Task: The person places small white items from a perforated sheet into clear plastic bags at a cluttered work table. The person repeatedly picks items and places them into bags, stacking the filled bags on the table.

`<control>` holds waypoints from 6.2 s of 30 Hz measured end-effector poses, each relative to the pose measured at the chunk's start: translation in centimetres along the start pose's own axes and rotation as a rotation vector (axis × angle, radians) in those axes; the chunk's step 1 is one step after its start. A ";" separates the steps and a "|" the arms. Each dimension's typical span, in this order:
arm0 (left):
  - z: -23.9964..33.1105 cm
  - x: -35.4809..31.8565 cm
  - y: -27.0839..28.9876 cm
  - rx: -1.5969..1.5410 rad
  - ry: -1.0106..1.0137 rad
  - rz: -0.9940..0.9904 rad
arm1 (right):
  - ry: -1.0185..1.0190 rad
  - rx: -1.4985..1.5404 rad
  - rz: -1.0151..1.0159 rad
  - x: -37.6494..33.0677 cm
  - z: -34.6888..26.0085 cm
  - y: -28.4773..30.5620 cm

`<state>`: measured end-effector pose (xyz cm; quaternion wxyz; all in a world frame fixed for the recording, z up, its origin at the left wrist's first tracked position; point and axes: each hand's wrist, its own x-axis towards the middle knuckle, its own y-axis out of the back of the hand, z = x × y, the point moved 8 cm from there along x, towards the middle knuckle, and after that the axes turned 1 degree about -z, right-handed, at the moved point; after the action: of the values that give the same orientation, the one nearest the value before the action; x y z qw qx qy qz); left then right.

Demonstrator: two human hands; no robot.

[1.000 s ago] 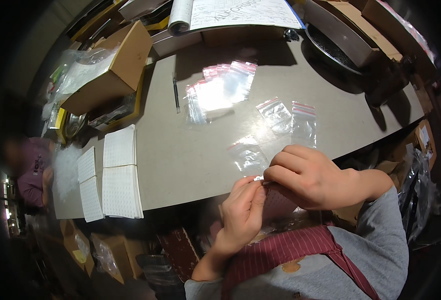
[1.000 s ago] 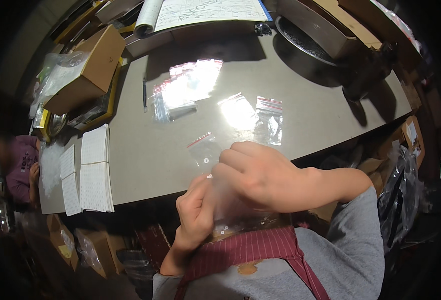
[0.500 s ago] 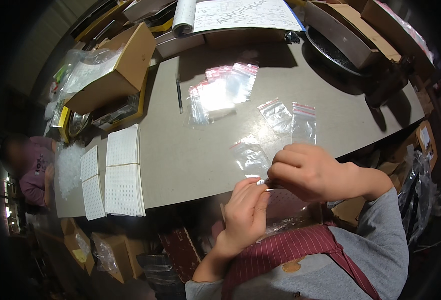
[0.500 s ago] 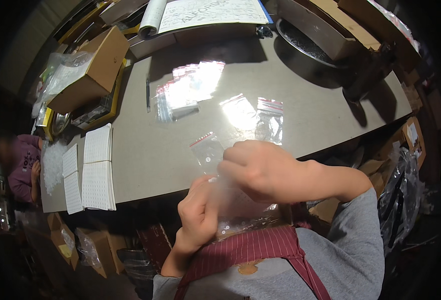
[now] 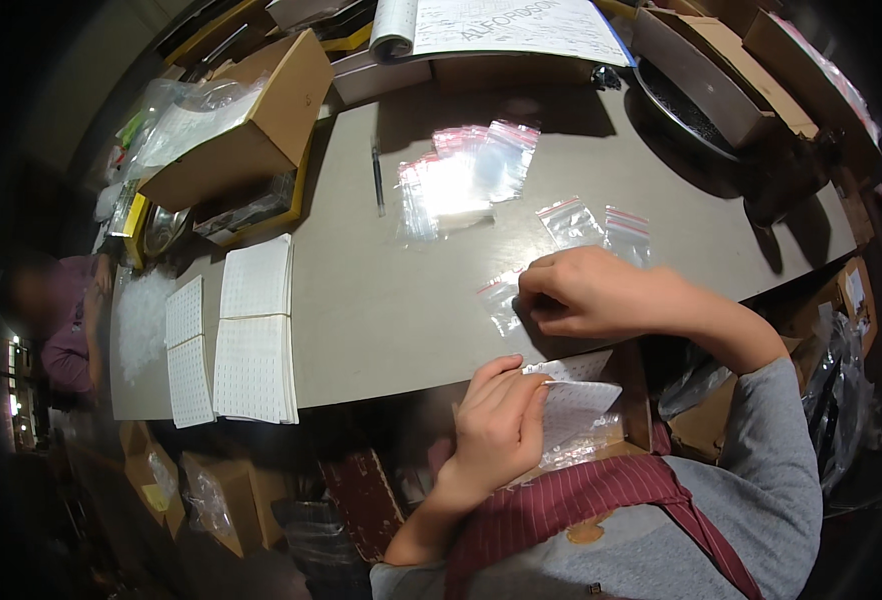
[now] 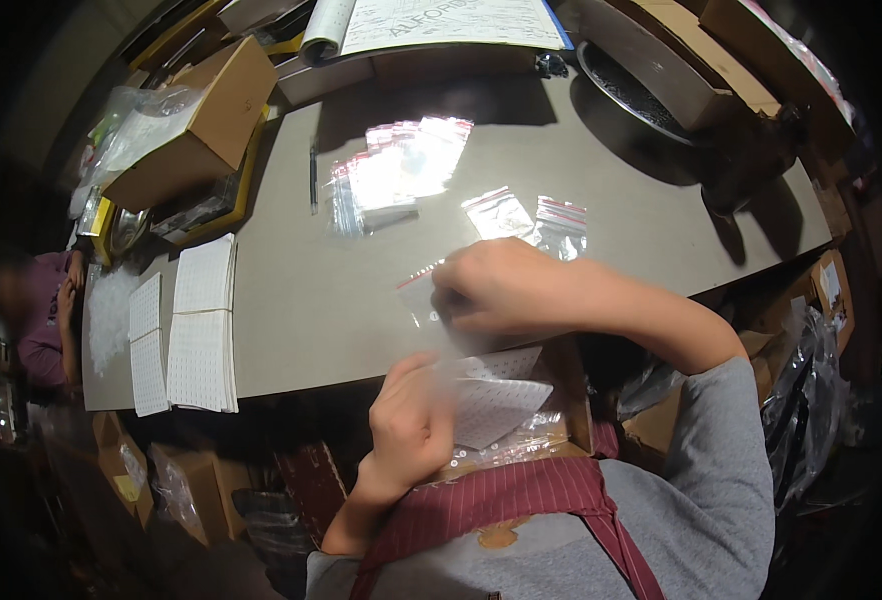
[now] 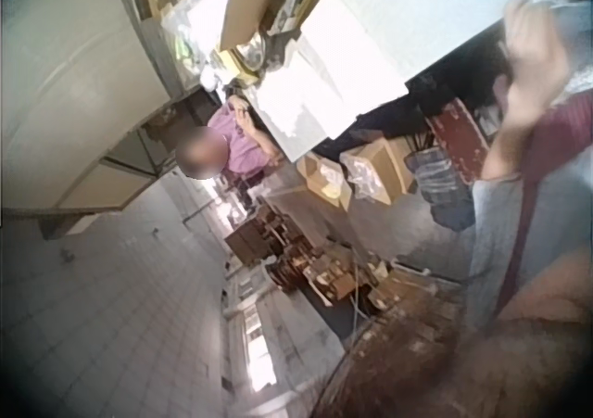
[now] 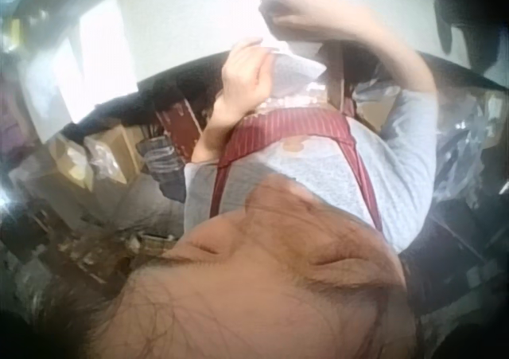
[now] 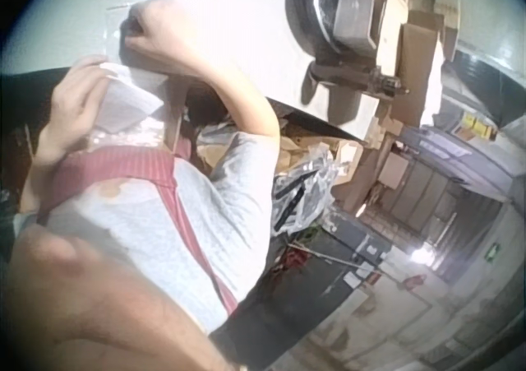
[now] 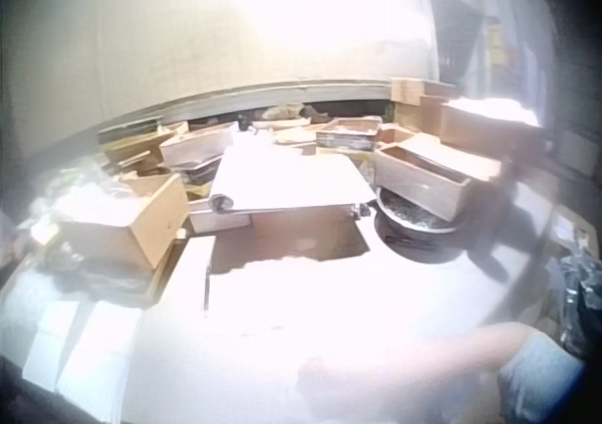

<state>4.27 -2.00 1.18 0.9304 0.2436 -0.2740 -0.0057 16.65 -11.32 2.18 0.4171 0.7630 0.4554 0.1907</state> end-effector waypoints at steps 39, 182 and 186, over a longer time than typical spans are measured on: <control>1.2 0.1 0.4 -0.339 -0.017 -0.241 | -0.345 -0.377 0.415 -7.8 8.9 7.8; -5.5 -1.8 3.7 -0.099 0.349 0.240 | -0.016 0.053 -0.015 1.7 2.6 4.3; -5.7 -2.1 3.8 -0.173 0.359 0.273 | 0.095 0.053 0.020 3.0 0.3 1.7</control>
<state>4.90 4.20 -2.30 0.9737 0.1207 -0.1332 0.1400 19.36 -9.31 3.11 0.3729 0.7682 0.4721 0.2188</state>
